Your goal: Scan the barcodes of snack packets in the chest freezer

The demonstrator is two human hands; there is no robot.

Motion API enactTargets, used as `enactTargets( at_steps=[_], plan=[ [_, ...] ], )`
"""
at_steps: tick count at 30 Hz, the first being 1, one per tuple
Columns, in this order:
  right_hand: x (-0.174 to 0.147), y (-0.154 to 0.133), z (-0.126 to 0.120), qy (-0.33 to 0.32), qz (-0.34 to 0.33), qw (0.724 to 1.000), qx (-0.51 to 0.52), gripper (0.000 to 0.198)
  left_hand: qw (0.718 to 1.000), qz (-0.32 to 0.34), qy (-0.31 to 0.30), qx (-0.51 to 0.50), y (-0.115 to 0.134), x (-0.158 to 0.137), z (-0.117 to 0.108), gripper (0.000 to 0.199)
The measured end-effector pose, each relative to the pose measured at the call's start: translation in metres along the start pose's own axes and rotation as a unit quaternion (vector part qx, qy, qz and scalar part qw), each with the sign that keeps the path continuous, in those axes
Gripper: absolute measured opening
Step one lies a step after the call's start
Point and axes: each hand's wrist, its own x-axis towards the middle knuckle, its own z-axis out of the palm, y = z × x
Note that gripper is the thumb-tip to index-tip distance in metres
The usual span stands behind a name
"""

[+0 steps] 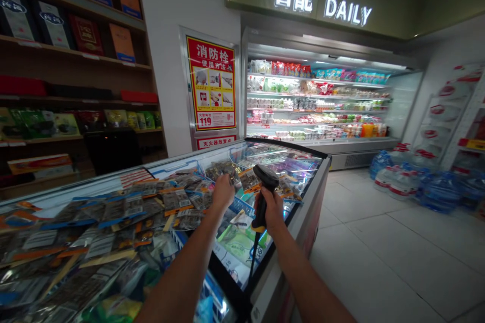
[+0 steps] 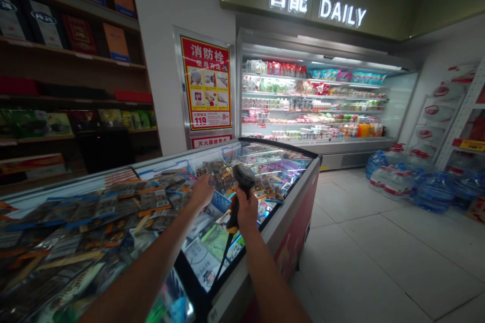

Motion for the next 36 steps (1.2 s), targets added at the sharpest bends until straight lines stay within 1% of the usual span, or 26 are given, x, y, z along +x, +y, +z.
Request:
enactTargets(
  at_steps=[2, 4, 6, 9, 13, 15, 18, 19, 21, 24, 26, 29, 33, 36],
  plan=[
    [-0.001, 0.000, 0.001, -0.005, -0.001, 1.000, 0.009, 0.027, 0.996, -0.020, -0.001, 0.083, -0.015, -0.010, -0.024, 0.042],
    [-0.003, 0.001, 0.002, -0.019, -0.003, 1.000, 0.012, 0.026, 0.987, -0.051, -0.039, 0.148, -0.026, -0.019, -0.043, 0.045],
    [-0.004, 0.002, 0.004, -0.035, -0.003, 0.999, 0.012, 0.026, 0.976, -0.073, -0.083, 0.188, -0.032, -0.026, -0.055, 0.052],
    [-0.007, 0.003, 0.008, -0.060, -0.002, 0.998, 0.010, 0.027, 0.971, -0.084, -0.103, 0.198, -0.035, -0.030, -0.059, 0.058],
    [-0.009, 0.001, 0.011, -0.077, 0.000, 0.997, 0.009, 0.026, 0.982, -0.079, -0.116, 0.126, -0.038, -0.025, -0.054, 0.056],
    [-0.010, 0.000, 0.011, -0.078, 0.005, 0.997, 0.015, 0.026, 0.989, -0.076, -0.093, 0.081, -0.042, -0.021, -0.051, 0.056],
    [-0.011, -0.001, 0.012, -0.098, 0.017, 0.995, 0.028, 0.027, 0.995, -0.087, -0.012, -0.040, -0.050, -0.014, -0.046, 0.049],
    [-0.012, -0.001, 0.012, -0.111, 0.022, 0.993, 0.036, 0.027, 0.991, -0.097, 0.016, -0.095, -0.052, -0.012, -0.043, 0.047],
    [-0.012, 0.001, 0.012, -0.139, 0.036, 0.988, 0.052, 0.028, 0.971, -0.114, 0.059, -0.202, -0.053, -0.009, -0.040, 0.046],
    [-0.012, 0.003, 0.013, -0.174, 0.062, 0.981, 0.064, 0.031, 0.941, -0.124, 0.100, -0.298, -0.050, -0.008, -0.038, 0.051],
    [-0.011, 0.004, 0.013, -0.184, 0.086, 0.977, 0.066, 0.032, 0.930, -0.127, 0.114, -0.326, -0.046, -0.007, -0.040, 0.052],
    [-0.012, 0.004, 0.013, -0.186, 0.108, 0.974, 0.070, 0.031, 0.923, -0.131, 0.123, -0.340, -0.042, -0.007, -0.043, 0.053],
    [-0.014, 0.002, 0.013, -0.182, 0.123, 0.973, 0.071, 0.033, 0.927, -0.124, 0.141, -0.326, -0.043, -0.004, -0.044, 0.051],
    [-0.015, 0.001, 0.012, -0.183, 0.128, 0.972, 0.074, 0.034, 0.935, -0.128, 0.135, -0.302, -0.044, -0.003, -0.045, 0.054]
  ],
)
